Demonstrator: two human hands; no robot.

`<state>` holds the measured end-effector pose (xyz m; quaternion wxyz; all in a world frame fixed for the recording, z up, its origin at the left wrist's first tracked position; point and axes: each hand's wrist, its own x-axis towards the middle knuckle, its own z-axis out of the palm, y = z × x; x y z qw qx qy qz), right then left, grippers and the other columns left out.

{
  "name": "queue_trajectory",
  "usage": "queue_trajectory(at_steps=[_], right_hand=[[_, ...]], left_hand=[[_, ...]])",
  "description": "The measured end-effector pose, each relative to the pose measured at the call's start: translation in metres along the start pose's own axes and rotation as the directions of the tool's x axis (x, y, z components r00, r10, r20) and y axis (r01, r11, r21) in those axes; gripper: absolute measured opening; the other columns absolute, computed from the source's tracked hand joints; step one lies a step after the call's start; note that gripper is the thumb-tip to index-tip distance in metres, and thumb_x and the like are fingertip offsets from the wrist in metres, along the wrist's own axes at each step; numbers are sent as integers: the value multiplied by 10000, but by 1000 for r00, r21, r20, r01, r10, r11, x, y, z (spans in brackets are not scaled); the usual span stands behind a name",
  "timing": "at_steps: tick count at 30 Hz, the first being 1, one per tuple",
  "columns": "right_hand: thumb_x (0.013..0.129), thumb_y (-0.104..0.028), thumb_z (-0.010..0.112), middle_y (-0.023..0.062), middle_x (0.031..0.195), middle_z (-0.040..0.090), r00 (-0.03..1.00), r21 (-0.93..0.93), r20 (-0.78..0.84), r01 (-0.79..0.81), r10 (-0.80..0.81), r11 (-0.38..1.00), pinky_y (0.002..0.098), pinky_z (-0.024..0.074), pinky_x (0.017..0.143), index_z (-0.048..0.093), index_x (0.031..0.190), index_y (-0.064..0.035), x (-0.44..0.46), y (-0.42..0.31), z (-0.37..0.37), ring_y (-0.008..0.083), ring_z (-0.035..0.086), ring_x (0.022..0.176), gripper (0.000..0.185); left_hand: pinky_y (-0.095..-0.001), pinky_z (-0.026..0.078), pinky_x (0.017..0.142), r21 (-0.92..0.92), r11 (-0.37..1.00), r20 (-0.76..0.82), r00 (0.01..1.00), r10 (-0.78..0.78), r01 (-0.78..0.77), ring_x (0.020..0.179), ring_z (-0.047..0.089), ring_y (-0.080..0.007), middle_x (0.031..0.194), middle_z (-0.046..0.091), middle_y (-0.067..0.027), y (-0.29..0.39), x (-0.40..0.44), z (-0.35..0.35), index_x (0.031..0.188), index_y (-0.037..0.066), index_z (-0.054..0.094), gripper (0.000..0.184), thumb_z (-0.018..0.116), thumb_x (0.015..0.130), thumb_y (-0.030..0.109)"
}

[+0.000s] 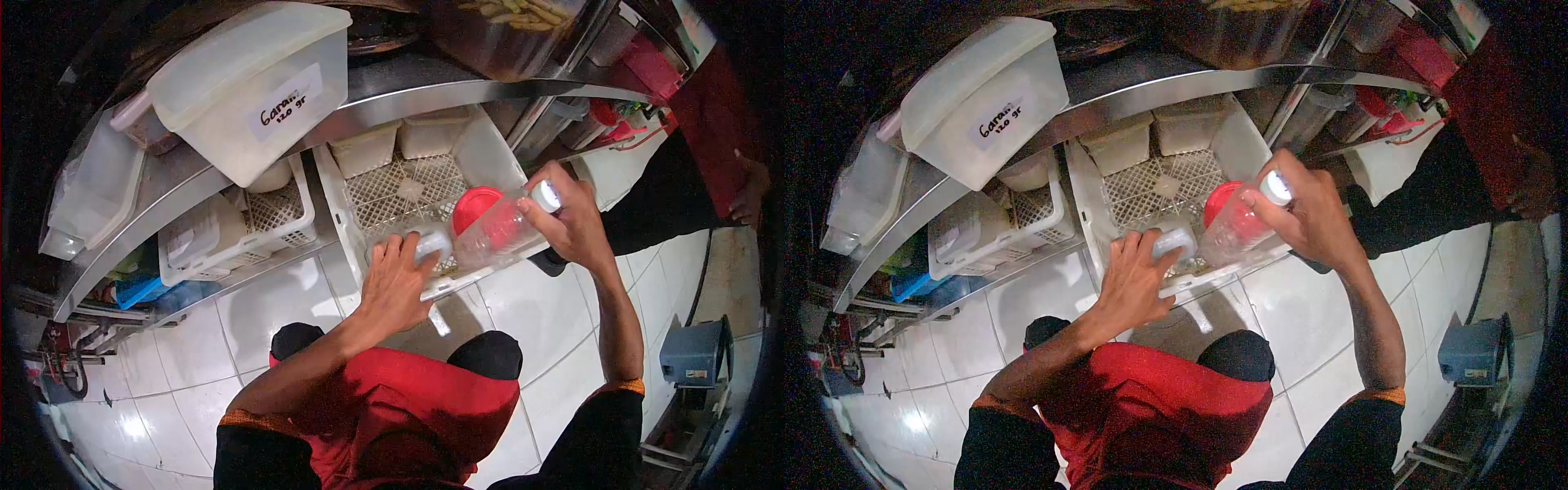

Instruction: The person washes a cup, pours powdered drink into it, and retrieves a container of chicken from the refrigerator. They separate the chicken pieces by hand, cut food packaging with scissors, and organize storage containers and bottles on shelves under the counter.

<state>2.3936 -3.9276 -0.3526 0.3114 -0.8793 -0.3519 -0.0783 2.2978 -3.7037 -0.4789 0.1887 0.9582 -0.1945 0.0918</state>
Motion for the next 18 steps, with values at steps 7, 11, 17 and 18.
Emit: queue_trajectory(at_steps=[7,11,17,18], right_hand=[[807,-318,692,171,696,617,962,-109,267,-36,64,993,417,474,582,504,960,-55,3,-4,22,352,644,664,358],[762,-433,709,182,781,636,879,-108,459,-91,131,990,462,491,660,477,1089,-81,-4,20,69,372,651,751,533],[954,-427,437,-1,713,449,537,791,-29,-503,843,348,221,348,477,530,954,-68,-93,101,92,56,412,570,372],[951,-429,442,-9,686,414,431,830,85,-530,899,176,203,301,438,527,979,-80,-105,95,100,44,363,524,360]], left_hand=[[-476,290,930,20,998,-20,998,-56,56,1153,382,-341,1289,400,-203,-15,9,-8,1229,76,537,817,800,489,301],[-489,274,951,27,997,13,997,-72,71,1195,374,-341,1339,376,-216,-26,9,-8,1243,67,532,837,803,489,305],[-493,258,977,1,997,-46,996,-71,71,1228,356,-346,1374,346,-236,-34,5,-10,1192,28,569,762,794,521,309],[-492,259,978,-4,998,-53,996,-68,68,1231,353,-347,1375,344,-238,-35,6,-10,1184,21,573,750,793,529,312]])
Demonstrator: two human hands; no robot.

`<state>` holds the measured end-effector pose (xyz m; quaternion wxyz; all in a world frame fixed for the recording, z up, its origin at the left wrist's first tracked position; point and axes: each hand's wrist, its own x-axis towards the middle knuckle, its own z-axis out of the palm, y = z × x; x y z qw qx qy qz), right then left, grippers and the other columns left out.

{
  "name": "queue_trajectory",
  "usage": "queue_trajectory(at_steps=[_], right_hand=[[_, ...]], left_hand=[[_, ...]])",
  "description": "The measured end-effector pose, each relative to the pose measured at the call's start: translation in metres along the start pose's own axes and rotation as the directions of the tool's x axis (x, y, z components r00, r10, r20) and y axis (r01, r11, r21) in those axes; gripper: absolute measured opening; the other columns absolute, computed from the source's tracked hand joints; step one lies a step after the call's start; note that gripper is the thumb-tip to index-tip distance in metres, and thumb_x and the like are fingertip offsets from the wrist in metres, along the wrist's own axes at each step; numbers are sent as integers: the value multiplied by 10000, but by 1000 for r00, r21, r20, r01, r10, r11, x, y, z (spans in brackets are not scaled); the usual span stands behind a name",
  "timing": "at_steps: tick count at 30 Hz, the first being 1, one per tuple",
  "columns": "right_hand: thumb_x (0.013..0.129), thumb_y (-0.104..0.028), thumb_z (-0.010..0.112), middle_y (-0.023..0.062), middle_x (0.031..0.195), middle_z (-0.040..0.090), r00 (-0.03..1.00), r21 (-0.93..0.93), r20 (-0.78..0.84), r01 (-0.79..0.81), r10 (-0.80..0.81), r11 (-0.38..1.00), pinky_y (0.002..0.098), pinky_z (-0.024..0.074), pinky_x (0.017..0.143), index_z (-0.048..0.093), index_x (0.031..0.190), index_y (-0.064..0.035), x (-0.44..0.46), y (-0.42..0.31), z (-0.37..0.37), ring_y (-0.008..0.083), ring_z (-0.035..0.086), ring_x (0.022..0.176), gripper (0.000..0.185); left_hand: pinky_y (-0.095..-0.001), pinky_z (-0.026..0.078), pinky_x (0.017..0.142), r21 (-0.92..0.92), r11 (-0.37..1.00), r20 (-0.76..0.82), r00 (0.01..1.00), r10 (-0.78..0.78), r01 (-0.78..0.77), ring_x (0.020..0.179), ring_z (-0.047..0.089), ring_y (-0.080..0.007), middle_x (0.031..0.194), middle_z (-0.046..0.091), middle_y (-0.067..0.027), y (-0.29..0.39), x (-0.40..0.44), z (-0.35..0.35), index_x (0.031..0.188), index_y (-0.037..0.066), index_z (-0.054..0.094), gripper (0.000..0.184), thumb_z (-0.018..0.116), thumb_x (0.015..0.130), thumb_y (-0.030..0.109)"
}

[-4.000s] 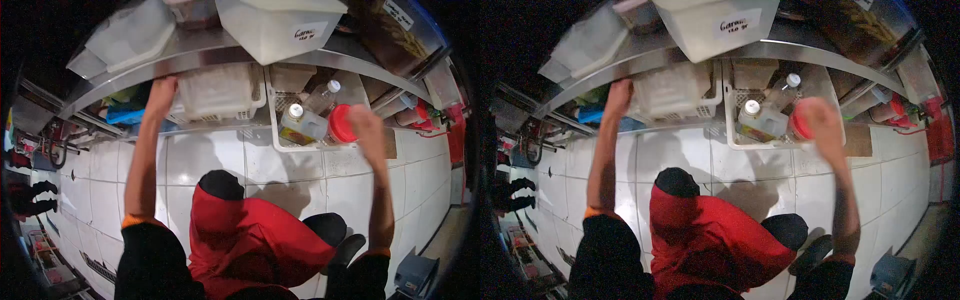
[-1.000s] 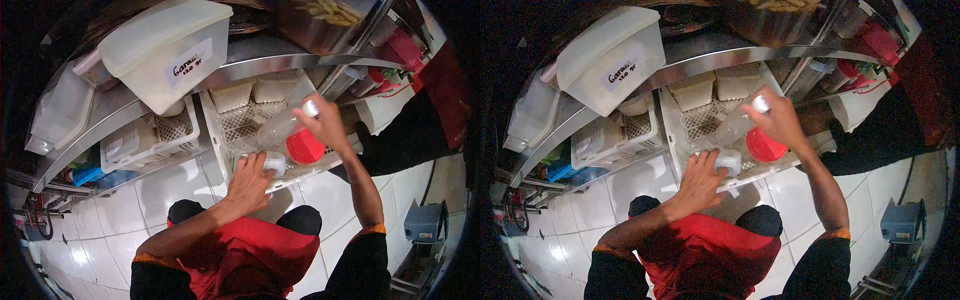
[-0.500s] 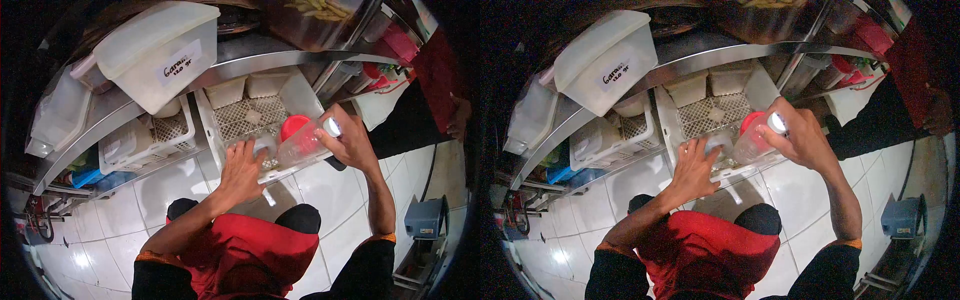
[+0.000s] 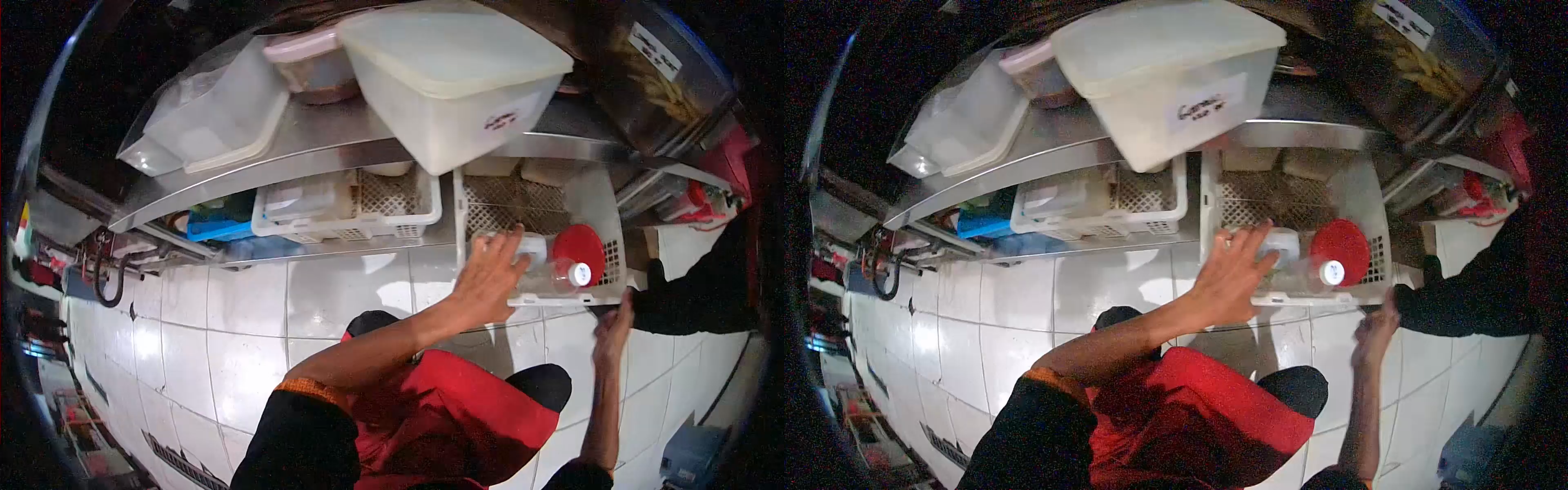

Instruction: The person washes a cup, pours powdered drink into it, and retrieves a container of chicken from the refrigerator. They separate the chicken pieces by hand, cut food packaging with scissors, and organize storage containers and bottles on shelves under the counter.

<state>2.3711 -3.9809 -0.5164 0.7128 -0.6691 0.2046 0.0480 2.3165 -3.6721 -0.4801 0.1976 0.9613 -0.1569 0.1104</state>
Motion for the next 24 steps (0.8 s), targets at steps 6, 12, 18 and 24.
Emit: queue_trajectory(at_steps=[6,12,18,24], right_hand=[[854,-344,617,-51,660,399,957,351,157,-286,245,892,202,232,401,513,964,-137,-19,22,58,47,278,453,256],[857,-204,584,-44,646,452,970,355,176,-221,167,908,205,232,416,550,841,-115,-11,19,59,44,286,447,96],[894,-216,540,-59,654,448,974,396,165,-212,158,893,184,223,370,510,834,-134,-3,23,55,28,259,410,106],[865,-235,572,-51,683,482,969,352,217,-194,122,916,184,228,388,548,898,-125,5,30,38,31,291,453,118]], left_hand=[[-495,289,1006,-130,986,-132,987,89,-107,1226,381,-368,1346,386,-231,-3,-10,-10,1220,27,523,713,769,630,345],[-448,493,764,582,607,-306,837,-453,542,916,596,-394,1105,615,-160,-219,-90,-127,1159,177,593,350,480,885,364],[-550,350,984,553,512,-84,656,-750,657,1171,463,-395,1262,516,-181,-302,-128,-172,1272,163,510,425,461,886,335],[-514,361,983,474,447,-55,533,-845,759,1157,478,-373,1250,531,-166,-345,-131,-197,1270,140,511,423,472,890,321]])
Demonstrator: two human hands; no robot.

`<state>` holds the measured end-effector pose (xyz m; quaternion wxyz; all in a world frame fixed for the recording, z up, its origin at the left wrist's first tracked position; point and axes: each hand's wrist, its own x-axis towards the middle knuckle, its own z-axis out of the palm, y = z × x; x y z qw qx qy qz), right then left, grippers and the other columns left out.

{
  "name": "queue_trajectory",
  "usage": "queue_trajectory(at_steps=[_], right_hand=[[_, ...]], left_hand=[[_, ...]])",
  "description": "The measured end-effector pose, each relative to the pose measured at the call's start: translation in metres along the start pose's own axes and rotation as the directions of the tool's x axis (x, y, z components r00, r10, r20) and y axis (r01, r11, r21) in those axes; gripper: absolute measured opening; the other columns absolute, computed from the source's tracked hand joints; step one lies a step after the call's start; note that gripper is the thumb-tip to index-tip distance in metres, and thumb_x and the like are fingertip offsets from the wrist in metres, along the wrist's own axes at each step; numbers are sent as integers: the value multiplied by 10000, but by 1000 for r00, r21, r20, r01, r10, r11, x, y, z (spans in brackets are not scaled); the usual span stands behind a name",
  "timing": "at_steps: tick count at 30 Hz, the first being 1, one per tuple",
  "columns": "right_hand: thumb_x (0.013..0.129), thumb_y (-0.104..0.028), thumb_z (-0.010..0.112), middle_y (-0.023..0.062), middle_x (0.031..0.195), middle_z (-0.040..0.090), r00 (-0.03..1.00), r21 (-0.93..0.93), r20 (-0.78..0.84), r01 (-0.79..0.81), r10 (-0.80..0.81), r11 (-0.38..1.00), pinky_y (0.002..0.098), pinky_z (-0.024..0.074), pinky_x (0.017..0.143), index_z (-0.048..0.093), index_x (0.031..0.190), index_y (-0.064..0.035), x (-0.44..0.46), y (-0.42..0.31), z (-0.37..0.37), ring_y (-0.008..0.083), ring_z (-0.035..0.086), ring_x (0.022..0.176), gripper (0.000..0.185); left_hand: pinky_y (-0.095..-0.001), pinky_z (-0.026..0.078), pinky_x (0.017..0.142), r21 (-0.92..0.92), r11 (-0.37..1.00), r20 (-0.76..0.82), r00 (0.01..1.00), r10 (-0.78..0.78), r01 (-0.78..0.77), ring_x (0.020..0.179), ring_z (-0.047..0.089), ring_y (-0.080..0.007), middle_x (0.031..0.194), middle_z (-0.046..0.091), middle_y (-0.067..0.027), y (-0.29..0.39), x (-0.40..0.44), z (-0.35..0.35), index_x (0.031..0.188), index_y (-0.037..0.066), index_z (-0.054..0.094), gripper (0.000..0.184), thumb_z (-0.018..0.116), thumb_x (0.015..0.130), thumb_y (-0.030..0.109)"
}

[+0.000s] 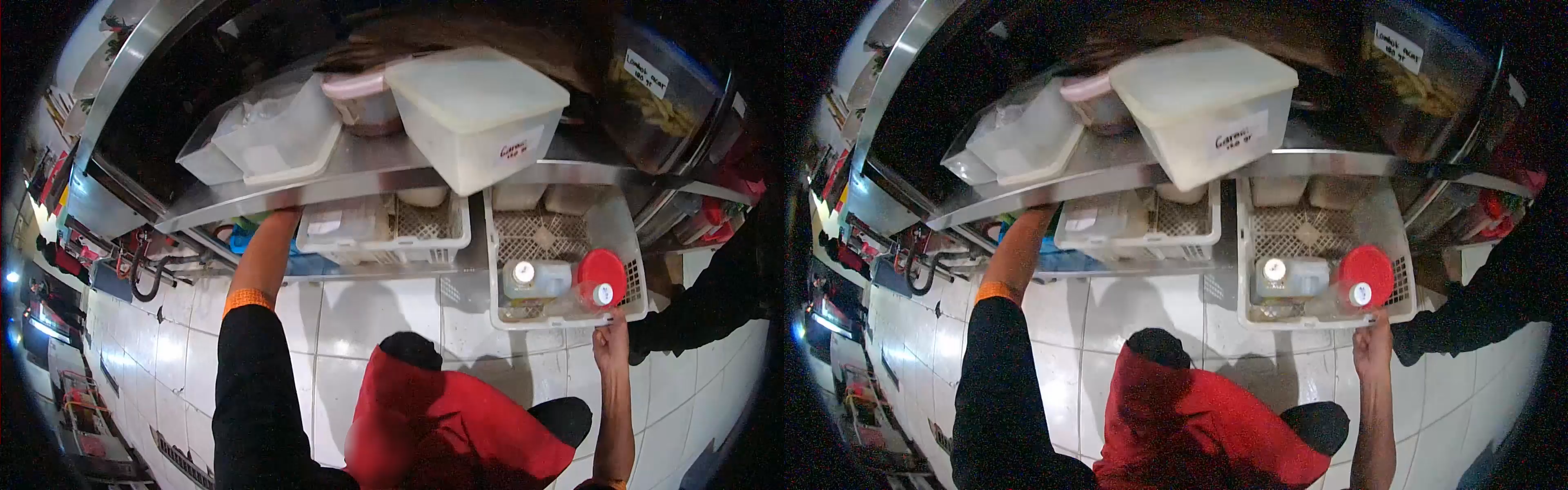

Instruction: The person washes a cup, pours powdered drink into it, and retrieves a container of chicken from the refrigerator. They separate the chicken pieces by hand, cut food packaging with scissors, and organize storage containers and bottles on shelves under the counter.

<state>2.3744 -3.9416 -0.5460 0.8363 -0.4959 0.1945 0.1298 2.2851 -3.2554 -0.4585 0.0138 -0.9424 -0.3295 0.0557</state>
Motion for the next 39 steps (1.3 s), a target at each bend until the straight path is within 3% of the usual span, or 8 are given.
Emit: queue_trajectory(at_steps=[14,18,20,22,23,26,33,39], right_hand=[[922,-252,491,-60,608,329,972,-42,-221,77,-85,996,227,222,412,526,841,-132,-8,2,20,49,268,447,149],[910,-287,512,-59,617,344,981,-40,-181,67,-73,997,224,197,404,517,823,-154,5,7,10,51,258,450,159],[911,-300,510,-60,618,350,976,-41,-207,62,-69,997,223,197,410,515,821,-158,6,6,13,48,268,461,168],[917,-319,506,-50,628,370,972,-38,-226,60,-67,997,233,219,431,514,822,-161,8,7,11,59,303,492,184],[914,-321,511,-46,643,380,967,-41,-248,56,-65,998,239,235,446,518,829,-160,9,8,12,65,317,513,182],[905,-325,529,-33,703,427,962,-46,-267,47,-58,998,254,295,502,534,859,-156,8,7,11,83,376,588,175],[894,-306,560,-5,904,573,980,92,-184,92,-74,992,259,425,655,568,949,-129,22,20,-6,111,539,796,185],[890,-247,543,-33,743,524,973,155,-206,142,-109,978,219,336,500,549,851,-135,15,18,3,67,456,588,119]], left_hand=[[-429,388,981,-144,988,79,996,-36,47,1124,511,-323,1221,564,-132,-18,29,30,1264,88,513,419,499,897,288],[-405,396,981,-485,866,104,991,-85,125,1115,521,-309,1213,574,-122,-19,0,28,1262,73,513,418,507,899,279],[-393,400,980,-896,338,259,957,-134,289,1110,526,-302,1208,578,-117,-20,-20,21,1262,66,514,418,511,900,274],[-381,404,980,-768,-521,461,886,-43,374,1105,531,-295,1204,583,-112,-16,-45,11,1261,59,514,417,515,901,270],[-375,406,980,-677,-639,483,876,-10,366,1103,533,-291,1202,586,-109,-9,-58,7,1260,55,514,417,517,901,267],[-325,487,748,-986,167,-36,994,-99,-19,934,591,-207,1072,623,-94,22,-91,10,1220,5,523,380,557,907,218],[-284,496,627,-962,-155,-196,965,-177,-224,701,623,-153,872,649,-73,18,-147,10,901,2,627,243,589,908,243],[-297,523,669,-944,-291,-45,934,-354,-156,736,641,-161,872,649,-72,1,-155,16,891,29,597,227,597,907,255]])
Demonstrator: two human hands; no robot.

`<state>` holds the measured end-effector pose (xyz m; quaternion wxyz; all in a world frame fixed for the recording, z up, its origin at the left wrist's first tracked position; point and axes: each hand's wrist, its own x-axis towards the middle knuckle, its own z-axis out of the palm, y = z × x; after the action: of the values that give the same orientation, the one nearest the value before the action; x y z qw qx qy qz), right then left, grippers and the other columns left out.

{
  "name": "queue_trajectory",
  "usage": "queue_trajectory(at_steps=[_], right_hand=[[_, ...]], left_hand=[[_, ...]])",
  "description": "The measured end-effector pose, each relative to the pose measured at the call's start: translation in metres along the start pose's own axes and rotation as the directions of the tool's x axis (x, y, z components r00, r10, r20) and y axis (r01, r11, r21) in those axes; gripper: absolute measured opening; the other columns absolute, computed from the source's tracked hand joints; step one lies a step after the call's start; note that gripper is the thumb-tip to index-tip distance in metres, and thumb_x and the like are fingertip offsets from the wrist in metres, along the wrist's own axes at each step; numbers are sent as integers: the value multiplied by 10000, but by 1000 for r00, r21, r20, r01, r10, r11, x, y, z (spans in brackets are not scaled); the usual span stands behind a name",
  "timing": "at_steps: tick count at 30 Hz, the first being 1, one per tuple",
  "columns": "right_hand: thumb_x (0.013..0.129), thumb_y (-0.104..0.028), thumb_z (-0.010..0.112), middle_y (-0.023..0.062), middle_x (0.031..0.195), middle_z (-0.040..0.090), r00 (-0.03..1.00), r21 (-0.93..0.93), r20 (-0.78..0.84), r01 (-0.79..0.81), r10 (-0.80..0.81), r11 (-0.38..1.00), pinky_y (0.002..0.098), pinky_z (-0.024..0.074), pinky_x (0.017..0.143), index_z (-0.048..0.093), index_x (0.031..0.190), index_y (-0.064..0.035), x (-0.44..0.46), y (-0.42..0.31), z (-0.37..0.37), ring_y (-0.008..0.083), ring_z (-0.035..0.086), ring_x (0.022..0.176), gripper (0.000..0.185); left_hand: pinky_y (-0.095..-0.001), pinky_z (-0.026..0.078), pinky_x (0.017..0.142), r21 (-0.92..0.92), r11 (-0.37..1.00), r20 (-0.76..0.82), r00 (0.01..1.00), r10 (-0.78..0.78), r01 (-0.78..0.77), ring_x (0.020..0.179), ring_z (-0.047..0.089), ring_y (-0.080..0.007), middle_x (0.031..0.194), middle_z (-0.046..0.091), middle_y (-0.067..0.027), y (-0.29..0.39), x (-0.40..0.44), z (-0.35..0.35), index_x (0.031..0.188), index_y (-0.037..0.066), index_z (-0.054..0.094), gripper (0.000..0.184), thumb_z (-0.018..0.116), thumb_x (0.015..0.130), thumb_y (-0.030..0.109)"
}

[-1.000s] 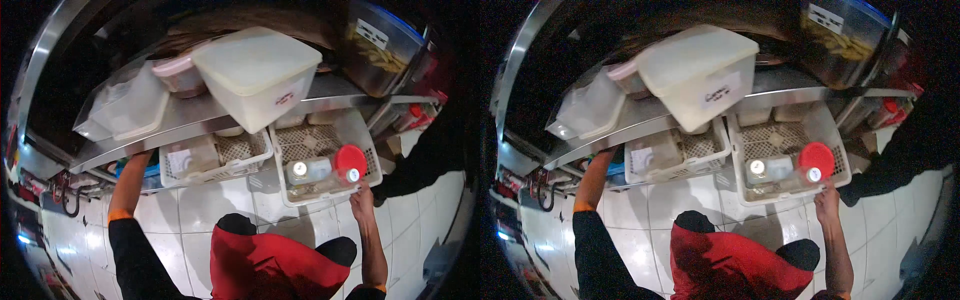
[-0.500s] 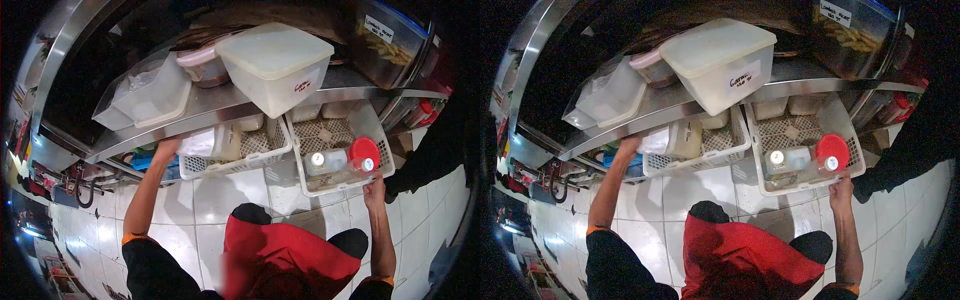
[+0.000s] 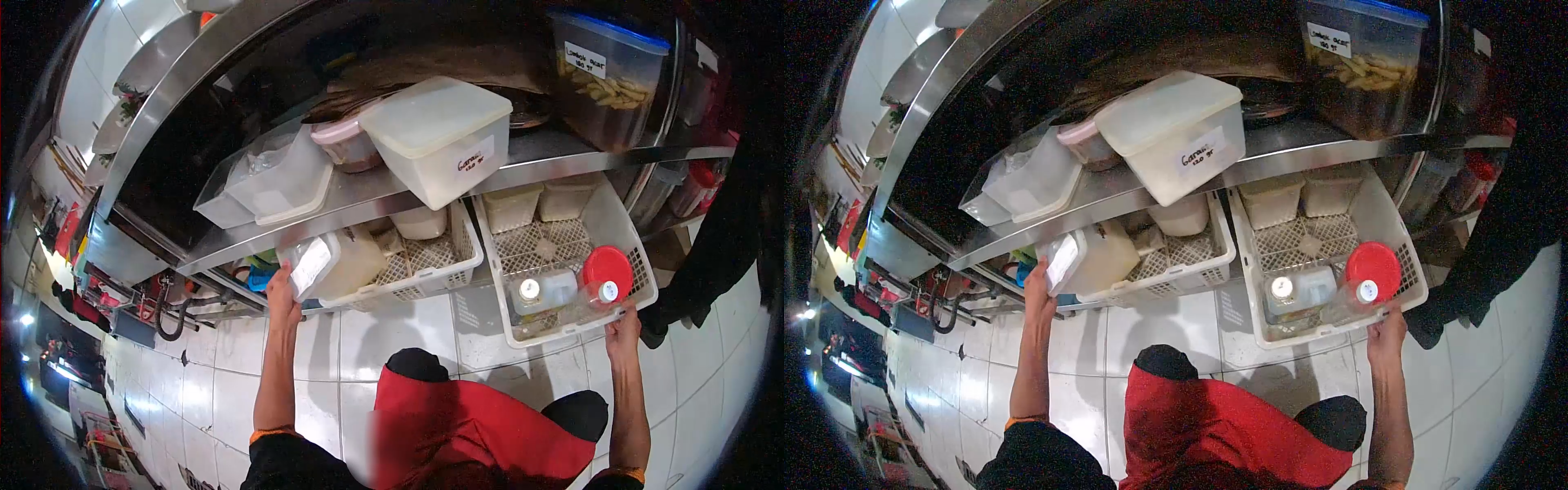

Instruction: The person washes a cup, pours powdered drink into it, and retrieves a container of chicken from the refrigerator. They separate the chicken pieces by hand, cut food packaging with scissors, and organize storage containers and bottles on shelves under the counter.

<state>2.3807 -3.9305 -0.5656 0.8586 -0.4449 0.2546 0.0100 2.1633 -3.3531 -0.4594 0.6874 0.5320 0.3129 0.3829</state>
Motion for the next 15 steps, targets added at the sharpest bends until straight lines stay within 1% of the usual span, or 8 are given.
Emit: queue_trajectory(at_steps=[1,4,7,10,11,12,13,15], right_hand=[[887,-250,545,-40,723,513,1000,-11,-2,-20,20,1000,220,321,485,545,841,-142,4,-1,-4,64,436,566,117],[878,-262,551,-58,686,490,999,-40,-11,-46,45,998,223,290,456,539,820,-160,16,-4,-12,57,393,525,118],[872,-283,548,-63,674,474,1000,-69,-12,-18,17,997,217,278,448,540,827,-163,23,-7,-12,51,370,509,129],[886,-301,519,-58,656,451,1000,-123,-2,-13,12,992,202,242,420,537,846,-158,27,-13,-21,36,328,470,149],[894,-308,508,-56,668,453,1000,-133,6,-4,4,991,201,232,414,535,849,-161,31,-13,-24,35,322,469,157],[903,-315,497,-54,680,455,1000,-135,16,7,-5,991,199,222,409,533,852,-163,35,-13,-23,33,316,468,165],[926,-325,475,-21,777,543,997,-136,74,15,-5,991,214,362,457,548,905,-140,34,-15,-23,54,470,565,201],[936,-324,464,11,851,589,995,-105,98,18,-7,994,252,454,578,556,952,-114,56,-10,-41,98,555,692,230]], left_hand=[[-297,521,662,-21,998,16,998,67,-67,727,628,-151,840,632,-55,-10,3,-8,856,39,576,233,587,915,264],[-289,504,633,9,985,63,983,174,-175,692,589,-117,809,603,-25,-25,0,-15,825,50,558,229,578,922,257],[-248,460,643,117,963,191,957,219,-244,711,542,-77,810,583,0,-25,5,-27,834,48,554,234,560,935,259],[-223,409,663,269,847,289,877,383,-459,731,479,-58,804,560,20,-23,18,-41,851,33,551,235,542,942,249],[-225,402,665,354,800,247,874,419,-484,735,467,-61,797,551,23,-25,15,-46,848,27,547,237,539,942,245],[-226,394,667,435,744,211,861,463,-507,739,456,-64,790,543,26,-14,-10,-29,844,21,542,239,535,941,240],[-228,387,669,507,682,185,839,511,-527,743,444,-67,783,535,29,-9,-25,-14,841,16,538,241,532,941,235],[-240,388,659,343,756,97,821,562,-558,735,436,-75,778,530,23,-18,-39,-2,852,4,540,231,534,936,219]])
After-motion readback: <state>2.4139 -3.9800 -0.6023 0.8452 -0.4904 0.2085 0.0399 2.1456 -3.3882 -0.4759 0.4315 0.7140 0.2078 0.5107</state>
